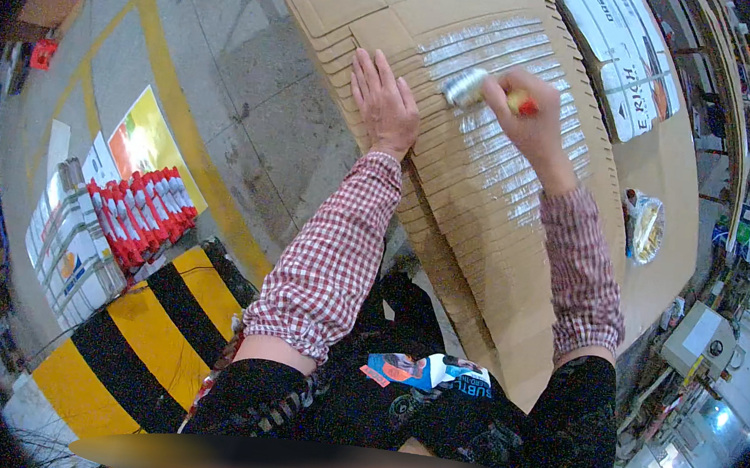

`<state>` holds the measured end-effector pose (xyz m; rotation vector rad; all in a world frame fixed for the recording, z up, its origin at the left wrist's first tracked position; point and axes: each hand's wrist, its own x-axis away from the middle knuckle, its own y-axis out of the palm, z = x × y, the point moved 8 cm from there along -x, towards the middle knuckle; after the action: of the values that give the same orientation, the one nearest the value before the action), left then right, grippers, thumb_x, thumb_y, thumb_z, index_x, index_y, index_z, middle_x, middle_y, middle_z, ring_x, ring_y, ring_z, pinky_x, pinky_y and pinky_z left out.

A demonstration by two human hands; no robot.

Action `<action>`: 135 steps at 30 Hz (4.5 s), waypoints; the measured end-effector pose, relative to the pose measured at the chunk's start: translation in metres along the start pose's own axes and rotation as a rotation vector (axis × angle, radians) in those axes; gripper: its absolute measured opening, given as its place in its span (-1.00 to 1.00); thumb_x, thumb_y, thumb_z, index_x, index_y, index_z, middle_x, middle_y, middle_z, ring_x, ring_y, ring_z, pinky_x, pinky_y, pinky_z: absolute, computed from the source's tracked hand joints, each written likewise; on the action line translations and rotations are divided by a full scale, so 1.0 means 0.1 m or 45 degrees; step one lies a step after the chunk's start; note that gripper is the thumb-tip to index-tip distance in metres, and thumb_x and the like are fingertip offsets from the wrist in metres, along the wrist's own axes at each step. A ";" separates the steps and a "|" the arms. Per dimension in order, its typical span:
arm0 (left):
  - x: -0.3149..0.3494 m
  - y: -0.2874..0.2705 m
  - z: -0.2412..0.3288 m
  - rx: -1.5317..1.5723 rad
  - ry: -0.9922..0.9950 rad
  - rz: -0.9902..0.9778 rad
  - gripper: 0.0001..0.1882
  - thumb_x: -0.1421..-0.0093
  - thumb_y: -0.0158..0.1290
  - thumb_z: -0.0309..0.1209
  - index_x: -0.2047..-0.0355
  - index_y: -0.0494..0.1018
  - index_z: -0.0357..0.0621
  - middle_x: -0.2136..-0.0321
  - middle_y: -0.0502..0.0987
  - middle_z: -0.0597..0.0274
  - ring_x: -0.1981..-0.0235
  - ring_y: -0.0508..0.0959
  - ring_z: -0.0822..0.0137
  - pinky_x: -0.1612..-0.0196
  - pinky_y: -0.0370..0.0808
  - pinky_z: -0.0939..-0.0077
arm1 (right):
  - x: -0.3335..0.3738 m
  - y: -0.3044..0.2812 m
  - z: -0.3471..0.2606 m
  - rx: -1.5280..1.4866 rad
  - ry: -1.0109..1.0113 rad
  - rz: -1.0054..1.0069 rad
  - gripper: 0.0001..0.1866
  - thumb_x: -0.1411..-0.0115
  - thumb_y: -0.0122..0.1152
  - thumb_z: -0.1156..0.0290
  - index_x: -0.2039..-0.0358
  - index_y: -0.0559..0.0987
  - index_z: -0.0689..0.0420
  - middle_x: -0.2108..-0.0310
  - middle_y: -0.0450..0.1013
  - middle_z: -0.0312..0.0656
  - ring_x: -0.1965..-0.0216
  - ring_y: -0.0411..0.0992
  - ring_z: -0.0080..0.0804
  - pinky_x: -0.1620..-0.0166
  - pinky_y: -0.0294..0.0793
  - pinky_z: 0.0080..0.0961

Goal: Apply glue to several sheets of cardboard using a brush and then refill the adhesive container from a larger jug.

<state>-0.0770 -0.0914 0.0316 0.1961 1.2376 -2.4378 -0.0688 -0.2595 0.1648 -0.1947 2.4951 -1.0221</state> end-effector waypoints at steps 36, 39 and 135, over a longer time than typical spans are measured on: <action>1.30 -0.24 0.37 -0.049 -0.064 -0.062 -0.44 -0.26 -0.34 -0.29 -0.22 -0.02 -0.30 -0.25 -0.03 -0.02 -0.29 -0.07 0.11 -0.28 -0.17 0.20 | 0.66 -0.95 0.39 -0.545 0.374 0.126 -0.68 -0.10 0.16 0.30 0.68 0.48 0.25 0.75 0.32 -0.40 0.67 0.24 -0.71 0.57 0.21 -0.72; 1.31 -0.14 0.41 -0.032 -0.043 -0.023 -0.45 -0.26 -0.34 -0.29 -0.22 -0.02 -0.28 -0.26 -0.02 0.00 -0.29 -0.05 0.12 -0.28 -0.16 0.21 | 0.34 -0.76 0.88 -0.354 0.276 0.224 -0.66 -0.07 0.22 0.22 0.64 0.50 0.25 0.77 0.29 -0.34 0.69 0.18 -0.69 0.59 0.18 -0.65; 1.97 -0.16 0.62 -0.085 -0.103 0.055 -0.40 -0.21 -0.26 -0.21 -0.20 0.03 -0.26 -0.25 0.00 -0.01 -0.27 -0.02 0.08 -0.28 -0.17 0.15 | 2.62 -1.44 0.60 -0.253 0.528 0.117 -0.75 -0.12 0.22 0.27 0.56 0.52 0.18 0.71 0.37 -0.40 0.66 0.30 -0.73 0.59 0.24 -0.75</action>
<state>-0.2596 -0.1890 0.0222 0.1030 1.2637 -2.3403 -0.2818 -0.4756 0.1381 0.0828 2.9502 -0.8437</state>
